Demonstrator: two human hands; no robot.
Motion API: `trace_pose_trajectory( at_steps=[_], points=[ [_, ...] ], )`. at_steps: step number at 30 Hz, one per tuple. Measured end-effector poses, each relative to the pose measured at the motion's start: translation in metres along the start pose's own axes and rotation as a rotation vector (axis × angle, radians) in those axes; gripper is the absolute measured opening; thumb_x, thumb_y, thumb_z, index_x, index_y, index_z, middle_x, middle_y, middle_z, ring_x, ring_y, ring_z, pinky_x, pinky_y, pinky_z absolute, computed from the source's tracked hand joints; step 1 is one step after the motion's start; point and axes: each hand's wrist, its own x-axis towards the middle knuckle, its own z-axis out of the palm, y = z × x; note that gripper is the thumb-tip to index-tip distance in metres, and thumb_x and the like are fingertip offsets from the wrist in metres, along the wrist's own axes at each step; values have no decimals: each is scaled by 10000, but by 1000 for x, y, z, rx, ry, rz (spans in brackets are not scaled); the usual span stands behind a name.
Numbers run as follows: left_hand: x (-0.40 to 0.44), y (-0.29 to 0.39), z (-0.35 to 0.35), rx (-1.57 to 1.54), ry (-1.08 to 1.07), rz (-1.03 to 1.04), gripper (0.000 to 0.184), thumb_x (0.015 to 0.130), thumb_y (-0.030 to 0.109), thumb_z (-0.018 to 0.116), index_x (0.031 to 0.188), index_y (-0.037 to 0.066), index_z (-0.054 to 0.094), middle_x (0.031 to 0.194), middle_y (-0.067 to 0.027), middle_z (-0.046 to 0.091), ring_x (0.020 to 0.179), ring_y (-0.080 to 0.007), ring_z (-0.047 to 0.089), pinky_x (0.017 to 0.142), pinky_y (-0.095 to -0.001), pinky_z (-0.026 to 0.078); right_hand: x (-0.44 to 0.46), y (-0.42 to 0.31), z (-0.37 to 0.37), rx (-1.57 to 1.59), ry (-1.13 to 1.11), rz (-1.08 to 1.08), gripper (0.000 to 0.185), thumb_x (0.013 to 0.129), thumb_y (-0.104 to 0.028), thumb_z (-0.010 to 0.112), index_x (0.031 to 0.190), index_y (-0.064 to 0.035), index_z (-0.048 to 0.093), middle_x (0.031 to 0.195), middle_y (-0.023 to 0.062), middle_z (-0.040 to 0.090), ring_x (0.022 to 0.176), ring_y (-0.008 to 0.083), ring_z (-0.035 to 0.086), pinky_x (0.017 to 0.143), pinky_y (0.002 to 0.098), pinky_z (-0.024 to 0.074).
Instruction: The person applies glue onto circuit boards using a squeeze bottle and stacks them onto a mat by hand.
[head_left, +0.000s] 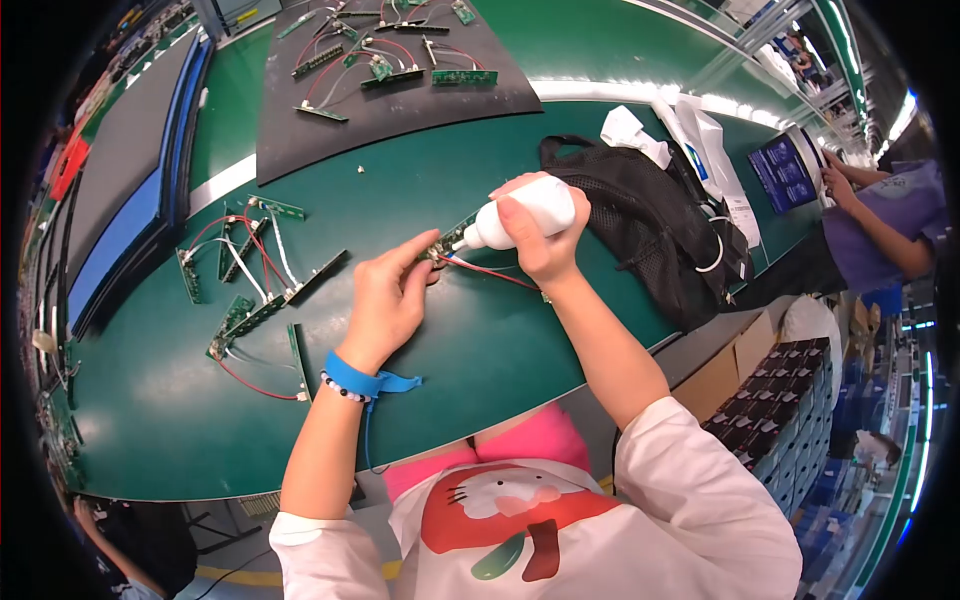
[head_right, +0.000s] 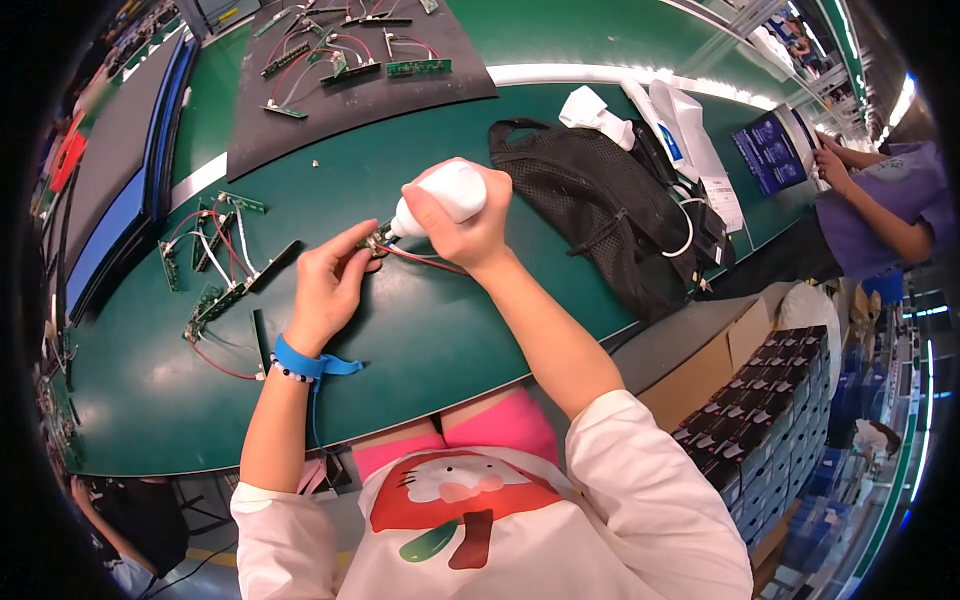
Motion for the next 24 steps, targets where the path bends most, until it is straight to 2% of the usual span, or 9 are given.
trace_pose_trajectory(
  at_steps=[1,5,11,17,24],
  points=[
    [0,0,-1,2,12,-41,250,737,-61,473,976,-26,538,798,-106,595,705,-128,585,614,-212,484,0,1,0,-24,-8,-23,99,625,-49,614,602,25,553,553,85,555,496,132,541,469,226,415],
    [1,4,-1,66,77,-35,200,726,-42,514,921,-32,558,758,-93,603,685,-125,591,594,-208,486,1,1,1,-46,-17,-9,103,616,-49,619,594,26,552,546,91,556,481,139,541,458,225,410],
    [0,11,0,163,161,127,198,708,-47,534,900,-13,571,734,-93,608,656,-122,597,580,-206,474,2,0,2,-116,-54,-84,123,615,-69,627,589,23,551,541,95,553,470,157,541,448,227,408],
    [-1,15,0,236,181,175,199,697,-46,550,890,-7,578,738,-91,608,642,-124,594,586,-210,474,4,3,1,-144,-56,-210,132,608,-79,636,609,17,545,543,94,548,466,171,539,437,234,408],
    [-1,15,1,284,198,239,204,690,-39,561,889,3,583,749,-99,608,642,-130,594,575,-214,472,3,1,2,-150,-109,-220,136,600,-76,641,608,13,539,543,95,541,458,179,530,431,234,403]
  ],
)
